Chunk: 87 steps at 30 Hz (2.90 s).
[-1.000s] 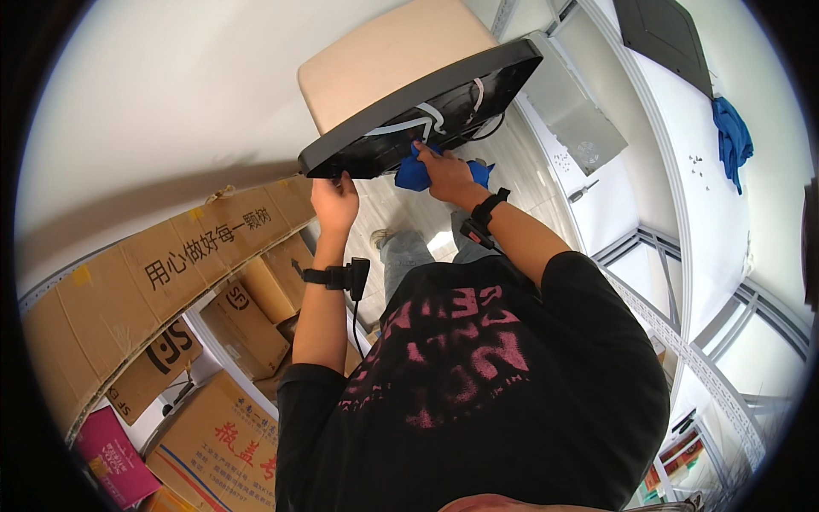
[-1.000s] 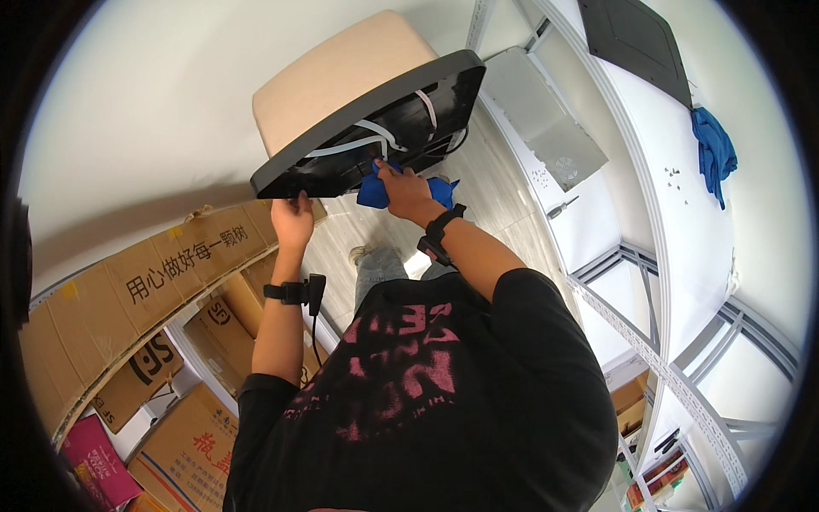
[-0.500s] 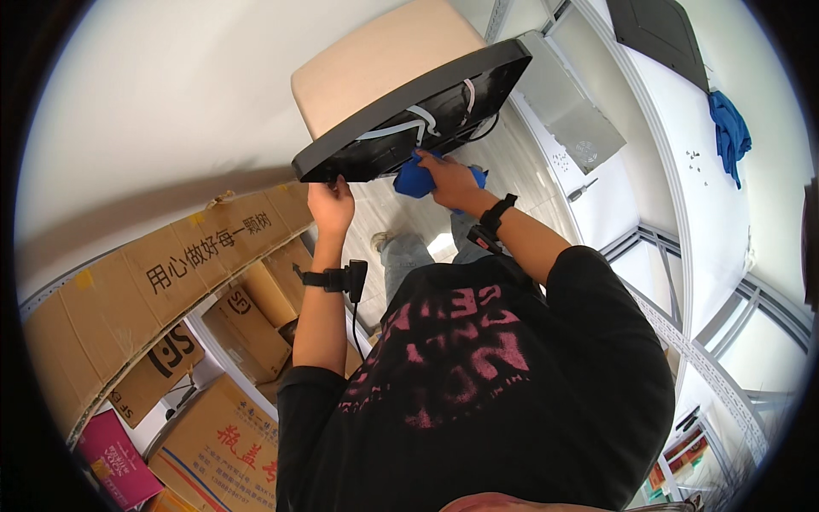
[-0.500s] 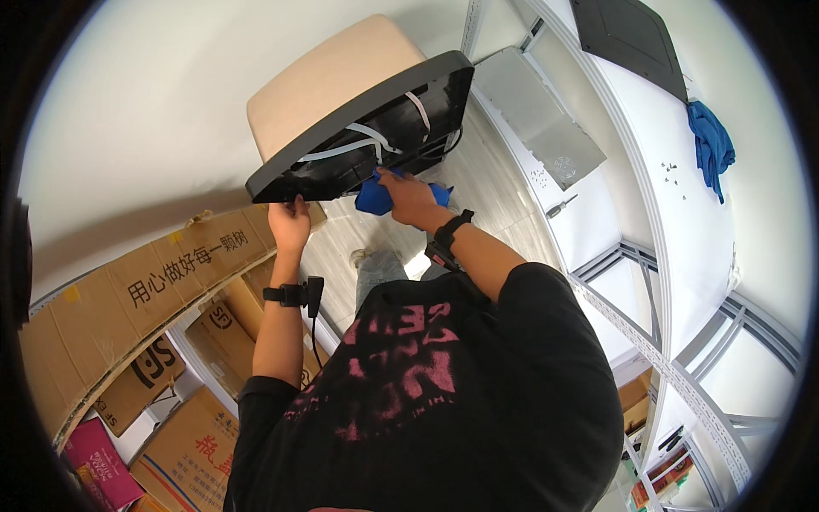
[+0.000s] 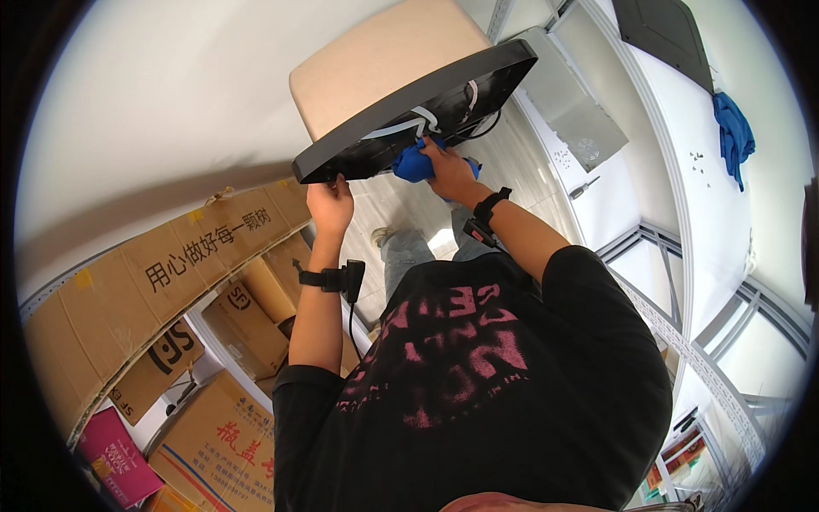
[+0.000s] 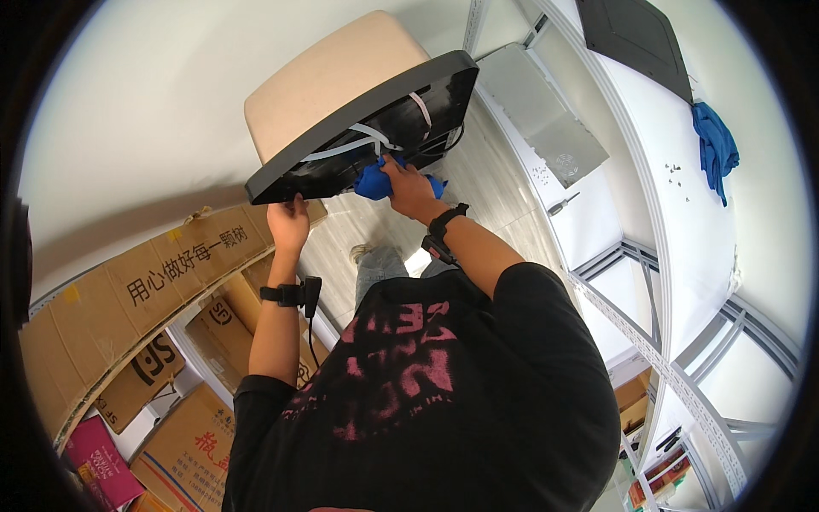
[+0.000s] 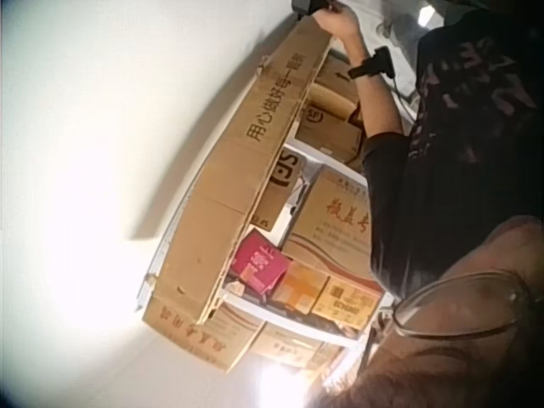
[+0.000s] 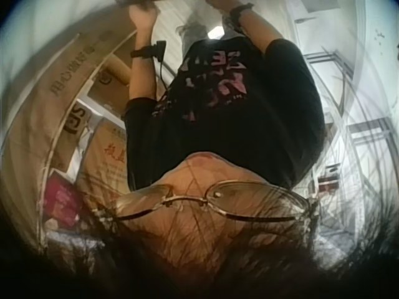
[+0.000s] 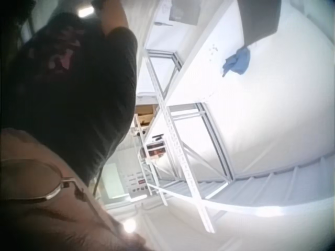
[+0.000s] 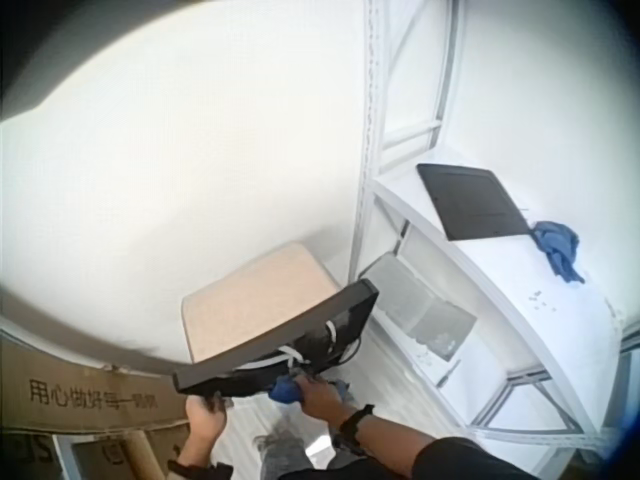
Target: The person uses a screwdriver to remove screws from the back panel of a white electronic device, detaches the panel, and then wipes the interior with a blue cloth. The task occurs in a storage area with stacked cardboard boxes and metal shelving.
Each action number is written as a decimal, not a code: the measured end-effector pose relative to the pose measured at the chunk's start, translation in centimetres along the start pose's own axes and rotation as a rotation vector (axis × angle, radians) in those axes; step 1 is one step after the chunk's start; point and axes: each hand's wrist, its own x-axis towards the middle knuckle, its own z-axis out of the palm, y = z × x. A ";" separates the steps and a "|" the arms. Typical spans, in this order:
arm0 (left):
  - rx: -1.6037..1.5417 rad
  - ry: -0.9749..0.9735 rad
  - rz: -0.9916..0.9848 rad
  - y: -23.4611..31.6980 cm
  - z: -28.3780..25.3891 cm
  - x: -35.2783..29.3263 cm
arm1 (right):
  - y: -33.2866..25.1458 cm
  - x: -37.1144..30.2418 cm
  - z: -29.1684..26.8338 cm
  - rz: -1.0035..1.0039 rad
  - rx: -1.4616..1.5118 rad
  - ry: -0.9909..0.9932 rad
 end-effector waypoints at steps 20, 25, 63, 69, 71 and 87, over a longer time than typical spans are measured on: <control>-0.059 0.025 -0.064 0.6 0.3 0.2 | -2.4 0.2 -1.3 0.089 -0.215 -0.146; -0.127 0.035 0.019 0.7 -0.1 -0.2 | -2.2 -0.2 -2.1 0.057 -0.045 -0.091; -0.894 -0.160 -0.662 11.9 2.5 2.5 | 1.1 -2.4 -3.1 -0.122 -0.090 0.055; -0.923 -0.138 -0.537 11.6 2.3 1.7 | 1.3 -1.3 -1.6 -0.072 -0.032 0.022; -0.960 -0.123 -0.491 11.0 2.0 1.7 | 0.9 -1.3 -2.3 -0.043 0.000 -0.029; -0.844 -0.272 -0.430 9.6 2.0 1.1 | 4.1 -1.0 -6.2 -0.112 -0.048 0.038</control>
